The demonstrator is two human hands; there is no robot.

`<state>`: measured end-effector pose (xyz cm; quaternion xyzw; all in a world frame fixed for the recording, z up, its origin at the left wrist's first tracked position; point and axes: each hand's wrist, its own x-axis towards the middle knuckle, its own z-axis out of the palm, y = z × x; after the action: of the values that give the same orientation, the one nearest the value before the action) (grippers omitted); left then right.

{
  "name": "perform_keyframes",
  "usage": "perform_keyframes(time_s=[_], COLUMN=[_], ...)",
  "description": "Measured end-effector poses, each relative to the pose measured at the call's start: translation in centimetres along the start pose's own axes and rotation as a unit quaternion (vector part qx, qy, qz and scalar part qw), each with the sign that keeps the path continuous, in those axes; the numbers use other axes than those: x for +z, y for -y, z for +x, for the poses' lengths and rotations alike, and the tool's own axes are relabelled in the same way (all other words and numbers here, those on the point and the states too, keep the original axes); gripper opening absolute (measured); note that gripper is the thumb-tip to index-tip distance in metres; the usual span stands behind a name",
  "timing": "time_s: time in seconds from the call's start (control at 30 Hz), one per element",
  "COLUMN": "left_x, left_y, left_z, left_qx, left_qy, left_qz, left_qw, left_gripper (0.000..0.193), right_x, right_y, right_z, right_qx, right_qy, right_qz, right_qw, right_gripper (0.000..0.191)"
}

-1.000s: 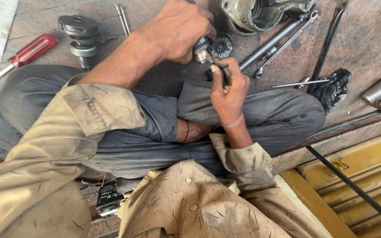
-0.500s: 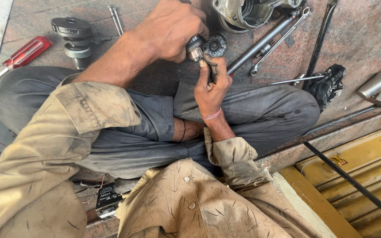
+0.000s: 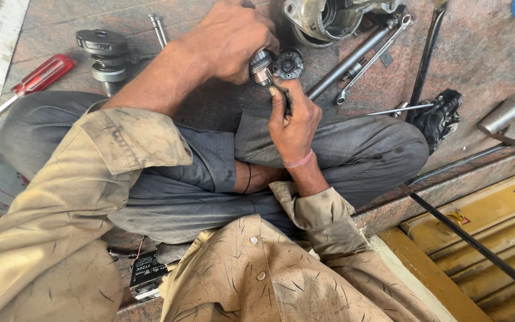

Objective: The person sits cross-legged on the workshop floor holding a small cylindrical motor component, likely a starter armature, and repeatedly works on its copper end with a small hand tool, rotating the part to treat different spots while other motorcycle parts and wrenches lie nearby.

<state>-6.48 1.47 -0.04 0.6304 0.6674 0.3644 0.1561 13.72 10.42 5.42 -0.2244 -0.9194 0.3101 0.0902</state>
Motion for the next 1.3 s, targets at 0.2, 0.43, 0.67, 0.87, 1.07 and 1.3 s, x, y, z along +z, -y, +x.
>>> perform_keyframes(time_s=[0.2,0.43,0.67,0.87,1.07,1.3], left_x=[0.0,0.5,0.6,0.9,1.0,0.9], left_y=[0.1,0.6,0.7,0.8,0.7,0.4], left_z=[0.0,-0.1,-0.2,-0.2,-0.4,-0.3], left_qx=[-0.016,-0.009,-0.011,-0.015,-0.002,-0.009], left_qy=[0.017,-0.004,-0.012,-0.013,-0.039,-0.025], left_qz=[0.009,0.015,-0.002,-0.003,-0.013,0.003], left_qw=[1.000,1.000,1.000,1.000,0.999,1.000], left_gripper=[0.038,0.037,0.033,0.035,0.031,0.031], right_x=[-0.1,1.3,0.1,0.1,0.6,-0.7], right_y=[0.3,-0.5,-0.9,-0.6,-0.3,0.2], right_z=[0.0,0.3,0.0,0.5,0.8,0.0], right_qx=[-0.020,-0.012,0.029,0.069,0.049,-0.045], right_qy=[-0.001,-0.022,0.021,0.037,0.020,0.037], right_qz=[-0.004,0.045,0.080,0.062,0.045,-0.078], right_qw=[1.000,0.999,0.996,0.995,0.998,0.995], right_gripper=[0.009,0.008,0.008,0.006,0.008,0.009])
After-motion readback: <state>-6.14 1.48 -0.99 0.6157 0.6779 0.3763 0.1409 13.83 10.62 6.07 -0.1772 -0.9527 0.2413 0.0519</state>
